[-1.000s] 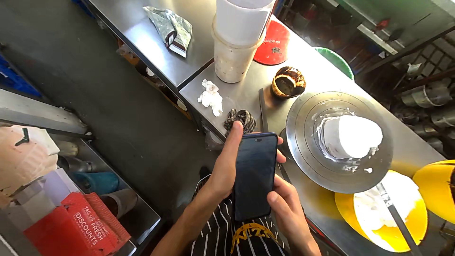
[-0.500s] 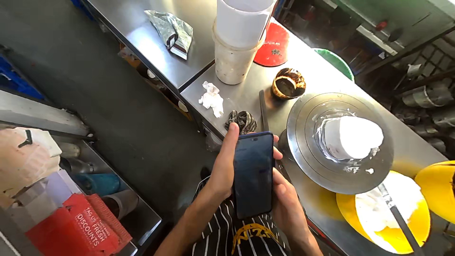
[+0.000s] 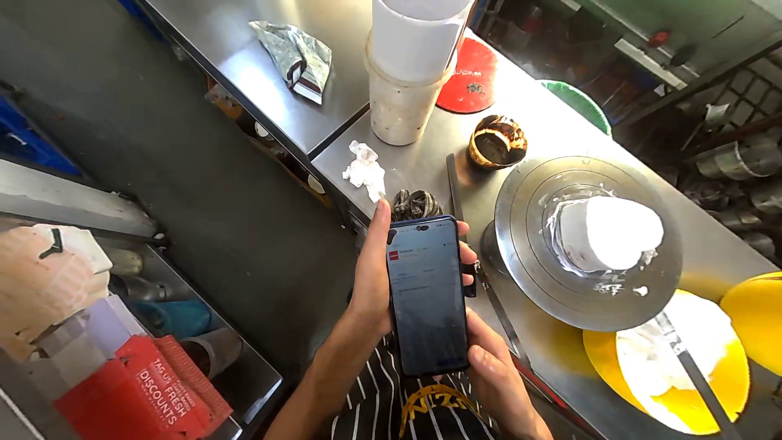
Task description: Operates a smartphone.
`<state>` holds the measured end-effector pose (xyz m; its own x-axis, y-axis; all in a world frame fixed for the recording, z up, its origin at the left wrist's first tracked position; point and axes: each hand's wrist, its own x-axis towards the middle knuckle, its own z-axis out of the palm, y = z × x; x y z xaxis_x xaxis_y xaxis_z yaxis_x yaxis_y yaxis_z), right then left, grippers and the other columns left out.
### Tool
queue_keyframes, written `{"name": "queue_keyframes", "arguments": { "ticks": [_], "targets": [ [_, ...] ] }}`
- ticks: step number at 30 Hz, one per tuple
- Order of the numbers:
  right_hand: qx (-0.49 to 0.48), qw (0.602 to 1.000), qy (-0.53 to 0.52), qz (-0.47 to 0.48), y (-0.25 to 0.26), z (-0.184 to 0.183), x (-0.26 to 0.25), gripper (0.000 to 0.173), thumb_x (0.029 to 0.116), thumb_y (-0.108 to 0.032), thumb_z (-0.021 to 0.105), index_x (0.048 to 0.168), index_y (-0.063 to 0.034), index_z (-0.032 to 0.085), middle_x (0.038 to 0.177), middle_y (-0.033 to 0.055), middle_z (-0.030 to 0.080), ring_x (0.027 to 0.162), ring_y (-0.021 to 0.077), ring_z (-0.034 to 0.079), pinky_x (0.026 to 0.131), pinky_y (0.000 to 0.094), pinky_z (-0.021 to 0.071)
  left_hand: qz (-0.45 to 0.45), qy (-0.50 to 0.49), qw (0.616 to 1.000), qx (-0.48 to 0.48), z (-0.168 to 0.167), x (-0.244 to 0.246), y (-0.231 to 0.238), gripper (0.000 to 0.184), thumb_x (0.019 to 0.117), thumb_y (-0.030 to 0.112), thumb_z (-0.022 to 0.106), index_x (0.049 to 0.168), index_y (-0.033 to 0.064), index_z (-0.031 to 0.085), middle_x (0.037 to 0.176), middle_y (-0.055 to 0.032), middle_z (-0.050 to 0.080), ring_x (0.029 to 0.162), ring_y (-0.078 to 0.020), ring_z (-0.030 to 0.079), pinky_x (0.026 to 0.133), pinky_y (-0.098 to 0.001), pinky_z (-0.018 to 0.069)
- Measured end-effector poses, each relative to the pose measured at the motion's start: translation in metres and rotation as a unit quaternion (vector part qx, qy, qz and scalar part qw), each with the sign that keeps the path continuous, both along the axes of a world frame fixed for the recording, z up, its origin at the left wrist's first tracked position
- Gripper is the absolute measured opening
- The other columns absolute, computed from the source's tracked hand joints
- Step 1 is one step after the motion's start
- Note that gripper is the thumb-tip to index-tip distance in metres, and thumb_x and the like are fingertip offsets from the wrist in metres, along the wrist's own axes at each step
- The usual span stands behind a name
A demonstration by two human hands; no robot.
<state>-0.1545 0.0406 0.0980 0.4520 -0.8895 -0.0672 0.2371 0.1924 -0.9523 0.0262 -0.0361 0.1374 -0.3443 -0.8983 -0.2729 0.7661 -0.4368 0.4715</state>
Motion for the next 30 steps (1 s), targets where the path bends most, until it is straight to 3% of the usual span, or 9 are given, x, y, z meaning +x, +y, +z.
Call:
{"name": "queue_keyframes", "arguments": {
  "ticks": [16,24,30],
  "targets": [
    [-0.005,1.000,-0.009,-0.004,0.003,-0.002,-0.003,0.049,0.1021,-0.051,0.052,0.135,-0.0145,0.058,0.119,-0.0009,0.071,0.105,0.0072,0.069,0.079,0.0239,0.0603,0.003,0.000,1.000,0.008,0.000,-0.005,0.002,0.099,0.0948,0.081,0.013,0.128,0.0022,0.064,0.102,-0.0173,0.073,0.091,-0.0258,0.074,0.078,-0.0401,0.0636],
    [-0.014,1.000,-0.002,0.006,0.006,-0.003,-0.004,0.052,0.1027,-0.050,0.051,0.135,-0.0098,0.055,0.119,-0.0024,0.070,0.106,0.0047,0.067,0.078,0.0221,0.0593,0.002,0.002,1.000,0.003,-0.004,-0.011,0.005,0.103,0.0927,0.083,0.014,0.125,-0.0019,0.063,0.097,-0.0201,0.072,0.084,-0.0272,0.074,0.072,-0.0393,0.0635],
    [-0.082,0.990,0.103,0.040,0.014,-0.016,-0.027,0.056,0.1023,-0.045,0.055,0.136,-0.0001,0.052,0.112,0.0046,0.071,0.098,0.0052,0.068,0.084,0.0262,0.0582,-0.073,-0.013,0.995,-0.062,-0.021,-0.014,0.013,0.098,0.0837,0.088,0.039,0.126,0.0042,0.067,0.103,-0.0172,0.073,0.092,-0.0262,0.073,0.083,-0.0406,0.0618]
  ]
}}
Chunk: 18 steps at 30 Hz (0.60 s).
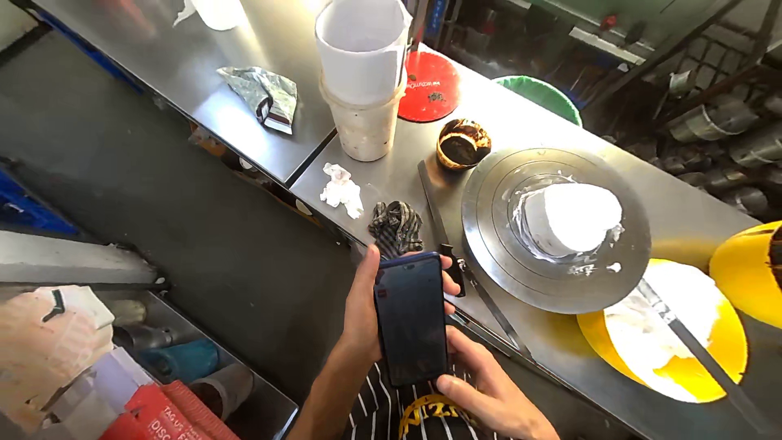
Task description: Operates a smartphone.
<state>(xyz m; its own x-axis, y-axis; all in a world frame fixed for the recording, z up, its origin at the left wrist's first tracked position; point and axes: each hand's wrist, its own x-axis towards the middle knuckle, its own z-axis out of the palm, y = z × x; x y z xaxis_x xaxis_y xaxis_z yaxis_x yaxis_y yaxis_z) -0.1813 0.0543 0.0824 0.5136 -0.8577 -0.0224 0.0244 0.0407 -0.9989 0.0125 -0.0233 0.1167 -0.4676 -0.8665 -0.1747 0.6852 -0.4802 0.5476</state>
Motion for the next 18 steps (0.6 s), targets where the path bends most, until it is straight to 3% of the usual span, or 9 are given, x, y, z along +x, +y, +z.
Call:
{"name": "queue_keyframes", "arguments": {
  "ticks": [3,6,10,13,15,18],
  "targets": [
    [-0.012,0.993,0.114,-0.003,0.014,-0.015,-0.023,0.066,0.0991,-0.050,0.058,0.142,-0.0009,0.051,0.109,0.0073,0.071,0.093,0.0085,0.068,0.080,0.0288,0.0577,-0.025,0.019,0.999,-0.017,-0.011,-0.001,0.004,0.090,0.0827,0.085,0.049,0.125,0.0075,0.068,0.104,-0.0160,0.072,0.094,-0.0257,0.073,0.086,-0.0405,0.0604],
    [-0.004,0.964,0.263,-0.029,0.030,-0.039,-0.046,0.056,0.0961,-0.043,0.065,0.140,-0.0096,0.058,0.111,0.0046,0.072,0.096,0.0132,0.070,0.083,0.0340,0.0593,-0.067,0.032,0.993,-0.096,-0.025,-0.002,0.005,0.086,0.0850,0.081,0.050,0.130,0.0091,0.065,0.107,-0.0140,0.071,0.101,-0.0242,0.070,0.093,-0.0396,0.0570],
    [-0.020,0.892,0.453,-0.002,0.037,-0.063,-0.046,0.048,0.0902,-0.034,0.072,0.132,-0.0120,0.066,0.118,0.0146,0.070,0.109,0.0358,0.066,0.092,0.0549,0.0523,-0.132,0.021,0.975,-0.178,-0.052,-0.017,0.009,0.071,0.0914,0.067,0.059,0.131,0.0081,0.063,0.110,-0.0144,0.071,0.104,-0.0246,0.069,0.095,-0.0410,0.0563],
    [-0.023,0.889,0.458,0.012,0.032,-0.074,-0.039,0.042,0.0901,-0.035,0.071,0.124,-0.0098,0.070,0.117,0.0169,0.071,0.109,0.0385,0.066,0.091,0.0564,0.0518,-0.162,-0.059,0.950,-0.260,-0.068,-0.034,0.015,0.056,0.0983,0.051,0.060,0.127,0.0026,0.064,0.110,-0.0093,0.072,0.103,-0.0157,0.068,0.095,-0.0350,0.0552],
    [-0.069,0.892,0.447,-0.005,0.032,-0.076,-0.038,0.034,0.0869,-0.032,0.073,0.106,-0.0038,0.071,0.104,0.0186,0.072,0.100,0.0395,0.069,0.084,0.0572,0.0540,-0.197,-0.096,0.930,-0.296,-0.077,-0.040,0.020,0.052,0.1004,0.040,0.059,0.125,-0.0052,0.063,0.112,-0.0105,0.071,0.105,-0.0135,0.067,0.096,-0.0329,0.0538],
    [-0.105,0.905,0.409,-0.057,0.036,-0.085,-0.040,0.024,0.0847,-0.028,0.072,0.089,-0.0043,0.071,0.089,0.0144,0.073,0.089,0.0331,0.072,0.076,0.0534,0.0567,-0.240,-0.116,0.916,-0.300,-0.086,-0.042,0.029,0.047,0.0993,0.030,0.059,0.124,-0.0097,0.062,0.113,-0.0117,0.071,0.106,-0.0119,0.066,0.097,-0.0310,0.0522]
  ]
}}
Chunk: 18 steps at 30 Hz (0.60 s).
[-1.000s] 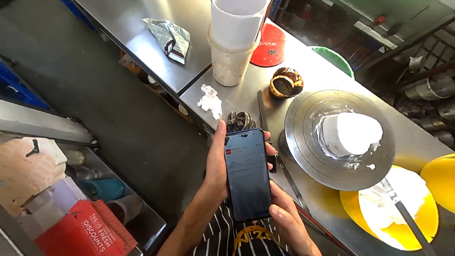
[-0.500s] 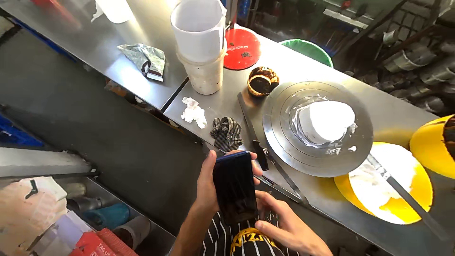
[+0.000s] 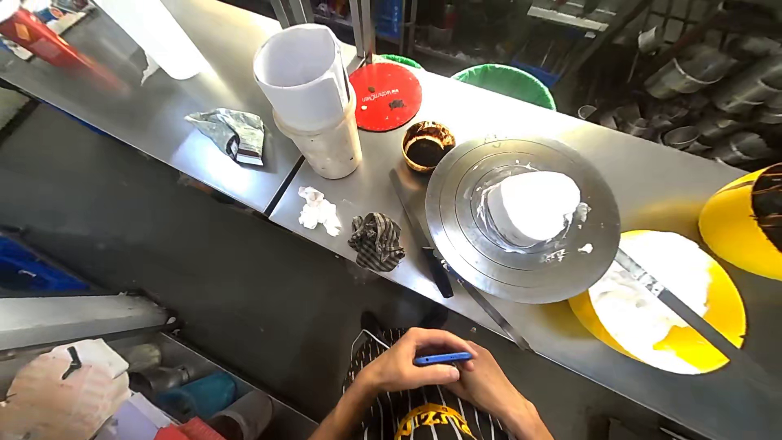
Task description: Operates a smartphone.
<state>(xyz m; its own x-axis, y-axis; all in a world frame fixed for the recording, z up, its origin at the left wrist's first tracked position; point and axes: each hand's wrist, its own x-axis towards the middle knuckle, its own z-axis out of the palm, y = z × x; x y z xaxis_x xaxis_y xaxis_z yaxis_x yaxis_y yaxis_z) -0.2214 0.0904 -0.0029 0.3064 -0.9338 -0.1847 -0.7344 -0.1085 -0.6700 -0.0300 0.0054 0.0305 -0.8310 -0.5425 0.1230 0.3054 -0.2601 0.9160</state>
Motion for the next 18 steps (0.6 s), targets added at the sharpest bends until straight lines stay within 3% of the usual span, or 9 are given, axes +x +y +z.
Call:
{"name": "queue_keyframes", "arguments": {
  "ticks": [3,7,10,13,14,16,18],
  "targets": [
    [0.024,0.997,-0.058,-0.042,0.000,-0.012,-0.008,0.021,0.0848,-0.024,0.070,0.079,-0.0040,0.068,0.079,0.0125,0.069,0.079,0.0295,0.071,0.069,0.0512,0.0553,0.001,0.006,1.000,0.003,-0.001,0.003,0.001,0.044,0.0997,0.028,0.058,0.125,-0.0085,0.062,0.112,-0.0111,0.071,0.106,-0.0118,0.065,0.098,-0.0307,0.0519],
    [0.031,0.996,-0.066,-0.051,-0.001,-0.017,-0.018,0.027,0.0884,-0.032,0.069,0.084,-0.0061,0.074,0.081,0.0096,0.071,0.079,0.0259,0.070,0.071,0.0475,0.0555,-0.004,0.040,0.999,0.020,-0.002,0.008,0.001,0.048,0.1015,0.037,0.057,0.126,-0.0042,0.064,0.114,-0.0091,0.072,0.109,-0.0105,0.065,0.099,-0.0298,0.0507],
    [0.045,0.996,-0.070,-0.039,-0.003,-0.013,-0.019,0.017,0.0818,-0.020,0.070,0.086,-0.0038,0.074,0.084,0.0120,0.071,0.082,0.0301,0.070,0.073,0.0507,0.0550,-0.034,0.028,0.999,0.018,-0.004,0.002,0.006,0.045,0.0995,0.029,0.057,0.125,-0.0079,0.063,0.114,-0.0133,0.071,0.108,-0.0136,0.066,0.098,-0.0319,0.0518],
    [0.062,0.994,-0.083,-0.030,-0.003,-0.012,-0.023,0.023,0.0862,-0.024,0.068,0.090,-0.0028,0.074,0.087,0.0131,0.072,0.084,0.0296,0.071,0.076,0.0504,0.0556,-0.022,0.023,0.999,0.009,-0.005,-0.003,0.009,0.044,0.0993,0.027,0.057,0.124,-0.0086,0.063,0.113,-0.0124,0.071,0.107,-0.0122,0.066,0.098,-0.0306,0.0517],
    [0.074,0.990,-0.111,-0.040,-0.002,-0.011,-0.026,0.026,0.0896,-0.028,0.066,0.093,-0.0034,0.074,0.088,0.0113,0.072,0.084,0.0250,0.070,0.076,0.0463,0.0558,-0.009,0.031,0.999,0.011,-0.005,-0.003,0.008,0.045,0.1004,0.031,0.057,0.125,-0.0065,0.063,0.113,-0.0103,0.071,0.108,-0.0108,0.065,0.098,-0.0297,0.0514],
    [0.111,0.967,-0.220,-0.070,0.000,-0.006,-0.033,0.038,0.0989,-0.042,0.060,0.103,-0.0064,0.073,0.091,0.0019,0.070,0.082,0.0081,0.064,0.075,0.0297,0.0547,0.023,0.056,0.998,0.037,-0.004,-0.003,0.004,0.047,0.1012,0.039,0.057,0.125,0.0001,0.066,0.114,-0.0081,0.072,0.109,-0.0114,0.065,0.099,-0.0316,0.0515],
    [0.154,0.919,-0.350,-0.093,0.000,0.005,-0.038,0.044,0.1037,-0.047,0.052,0.116,-0.0095,0.071,0.099,-0.0057,0.070,0.088,-0.0006,0.062,0.081,0.0228,0.0530,0.044,0.084,0.992,0.084,0.000,-0.002,-0.001,0.045,0.0997,0.041,0.055,0.125,0.0055,0.068,0.114,-0.0100,0.072,0.110,-0.0168,0.066,0.100,-0.0377,0.0517]
  ]
}}
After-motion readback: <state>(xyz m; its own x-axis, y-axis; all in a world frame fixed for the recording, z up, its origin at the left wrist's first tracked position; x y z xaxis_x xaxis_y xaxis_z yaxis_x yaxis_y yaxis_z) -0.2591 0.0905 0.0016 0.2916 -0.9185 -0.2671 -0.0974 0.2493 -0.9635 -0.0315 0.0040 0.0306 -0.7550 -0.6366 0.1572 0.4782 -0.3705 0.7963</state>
